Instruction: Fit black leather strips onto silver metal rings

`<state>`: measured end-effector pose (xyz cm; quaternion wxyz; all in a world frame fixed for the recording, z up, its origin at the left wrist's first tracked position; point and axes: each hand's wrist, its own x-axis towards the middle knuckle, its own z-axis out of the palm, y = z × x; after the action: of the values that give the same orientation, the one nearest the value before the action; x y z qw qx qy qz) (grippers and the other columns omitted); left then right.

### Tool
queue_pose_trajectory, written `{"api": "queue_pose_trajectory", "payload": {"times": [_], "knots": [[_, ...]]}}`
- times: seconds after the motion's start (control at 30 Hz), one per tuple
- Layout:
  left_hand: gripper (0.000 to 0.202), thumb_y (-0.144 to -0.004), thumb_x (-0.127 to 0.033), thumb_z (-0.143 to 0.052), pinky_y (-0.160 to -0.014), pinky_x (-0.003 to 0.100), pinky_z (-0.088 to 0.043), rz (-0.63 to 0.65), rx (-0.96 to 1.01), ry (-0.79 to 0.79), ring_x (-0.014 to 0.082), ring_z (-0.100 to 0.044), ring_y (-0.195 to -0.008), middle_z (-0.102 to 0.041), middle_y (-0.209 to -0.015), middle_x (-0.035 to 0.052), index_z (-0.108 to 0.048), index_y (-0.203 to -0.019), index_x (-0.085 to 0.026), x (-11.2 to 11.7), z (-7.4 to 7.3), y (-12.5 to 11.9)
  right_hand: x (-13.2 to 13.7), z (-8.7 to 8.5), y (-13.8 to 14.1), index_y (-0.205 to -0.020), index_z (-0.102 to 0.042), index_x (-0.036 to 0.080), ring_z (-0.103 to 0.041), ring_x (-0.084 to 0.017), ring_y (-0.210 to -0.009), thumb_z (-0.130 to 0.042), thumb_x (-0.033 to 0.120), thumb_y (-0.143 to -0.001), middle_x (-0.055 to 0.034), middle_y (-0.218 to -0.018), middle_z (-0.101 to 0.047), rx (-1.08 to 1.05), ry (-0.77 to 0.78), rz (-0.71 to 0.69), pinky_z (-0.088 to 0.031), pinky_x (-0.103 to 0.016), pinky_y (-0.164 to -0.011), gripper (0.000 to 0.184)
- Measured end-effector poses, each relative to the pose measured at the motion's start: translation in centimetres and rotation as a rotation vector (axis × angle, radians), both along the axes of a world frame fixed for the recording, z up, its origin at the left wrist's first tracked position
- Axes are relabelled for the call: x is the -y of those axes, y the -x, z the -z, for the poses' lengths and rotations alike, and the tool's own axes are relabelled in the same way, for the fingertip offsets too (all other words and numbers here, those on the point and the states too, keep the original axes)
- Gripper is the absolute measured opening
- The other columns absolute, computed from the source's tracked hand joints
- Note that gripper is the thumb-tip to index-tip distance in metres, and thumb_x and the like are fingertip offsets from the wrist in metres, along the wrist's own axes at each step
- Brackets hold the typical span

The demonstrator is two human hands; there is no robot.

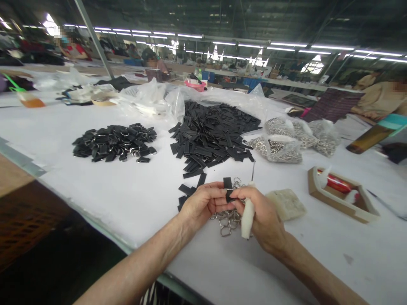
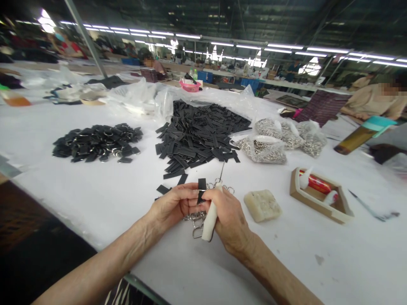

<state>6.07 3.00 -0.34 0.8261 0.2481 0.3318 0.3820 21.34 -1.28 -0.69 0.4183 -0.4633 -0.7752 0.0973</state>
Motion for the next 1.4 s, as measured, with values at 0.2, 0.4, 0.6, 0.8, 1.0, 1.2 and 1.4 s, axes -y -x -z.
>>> {"api": "queue_pose_trajectory", "payload": {"times": [0.2,0.4,0.6,0.8,1.0,1.2,1.4], "knots": [[0.022,-0.066,-0.005,-0.064,-0.054,0.032,-0.055,-0.1,-0.135,-0.009,0.0201,-0.065,-0.052,-0.066,-0.06,0.005,-0.052,-0.081,-0.014,0.3,0.0,-0.3,0.4,-0.7,0.4,-0.087,-0.051,0.022,-0.057,-0.013,-0.069,-0.054,0.015,-0.078,-0.0007,-0.08,-0.06,-0.156,0.157,0.056,-0.045,-0.025,-0.06,0.011],[0.013,-0.068,-0.018,-0.066,-0.058,0.027,-0.054,-0.034,-0.23,-0.176,0.0179,-0.066,-0.057,-0.068,-0.064,0.0069,-0.059,-0.077,-0.011,1.0,-0.4,-0.9,0.2,-1.3,0.9,-0.083,-0.046,0.022,-0.053,-0.012,-0.064,-0.056,0.017,-0.076,0.002,-0.074,-0.056,-0.317,0.255,0.164,-0.043,-0.024,-0.058,0.013],[0.021,-0.068,-0.028,-0.07,-0.07,0.03,-0.052,0.0,-0.207,-0.313,0.0175,-0.066,-0.068,-0.07,-0.074,0.0076,-0.061,-0.078,-0.012,1.3,-0.9,-0.7,0.1,-1.7,0.7,-0.082,-0.043,0.022,-0.05,-0.011,-0.061,-0.055,0.019,-0.075,0.0029,-0.073,-0.054,-0.386,0.305,0.184,-0.041,-0.023,-0.055,0.013],[0.016,-0.066,-0.022,-0.07,-0.067,0.028,-0.051,-0.013,-0.308,-0.351,0.0164,-0.065,-0.064,-0.067,-0.066,0.0044,-0.06,-0.07,-0.011,1.6,-1.2,-0.9,0.1,-2.0,0.8,-0.08,-0.042,0.021,-0.048,-0.01,-0.059,-0.053,0.016,-0.075,0.0044,-0.069,-0.051,-0.5,0.377,0.118,-0.041,-0.023,-0.054,0.014],[0.014,-0.069,-0.023,-0.067,-0.068,0.027,-0.052,-0.028,-0.34,-0.38,0.0166,-0.065,-0.064,-0.067,-0.067,0.0046,-0.062,-0.073,-0.01,1.7,-1.3,-1.0,-0.2,-2.0,0.8,-0.081,-0.042,0.022,-0.051,-0.011,-0.067,-0.056,0.011,-0.071,0.0032,-0.077,-0.054,-0.576,0.374,0.117,-0.044,-0.024,-0.061,0.02],[0.013,-0.073,-0.022,-0.063,-0.069,0.026,-0.052,-0.036,-0.363,-0.431,0.0154,-0.065,-0.063,-0.068,-0.069,0.0051,-0.063,-0.075,-0.009,2.0,-1.5,-1.0,-0.4,-2.5,0.5,-0.082,-0.042,0.022,-0.055,-0.012,-0.073,-0.058,0.015,-0.073,0.0013,-0.084,-0.057,-0.619,0.379,0.061,-0.045,-0.026,-0.065,0.02],[0.011,-0.074,-0.021,-0.061,-0.069,0.027,-0.051,-0.024,-0.377,-0.444,0.0158,-0.065,-0.064,-0.067,-0.069,0.005,-0.062,-0.075,-0.01,2.1,-1.7,-1.1,-0.3,-2.9,0.2,-0.08,-0.042,0.021,-0.055,-0.011,-0.07,-0.057,0.013,-0.073,0.0019,-0.081,-0.058,-0.584,0.37,0.019,-0.044,-0.025,-0.064,0.019]]}}
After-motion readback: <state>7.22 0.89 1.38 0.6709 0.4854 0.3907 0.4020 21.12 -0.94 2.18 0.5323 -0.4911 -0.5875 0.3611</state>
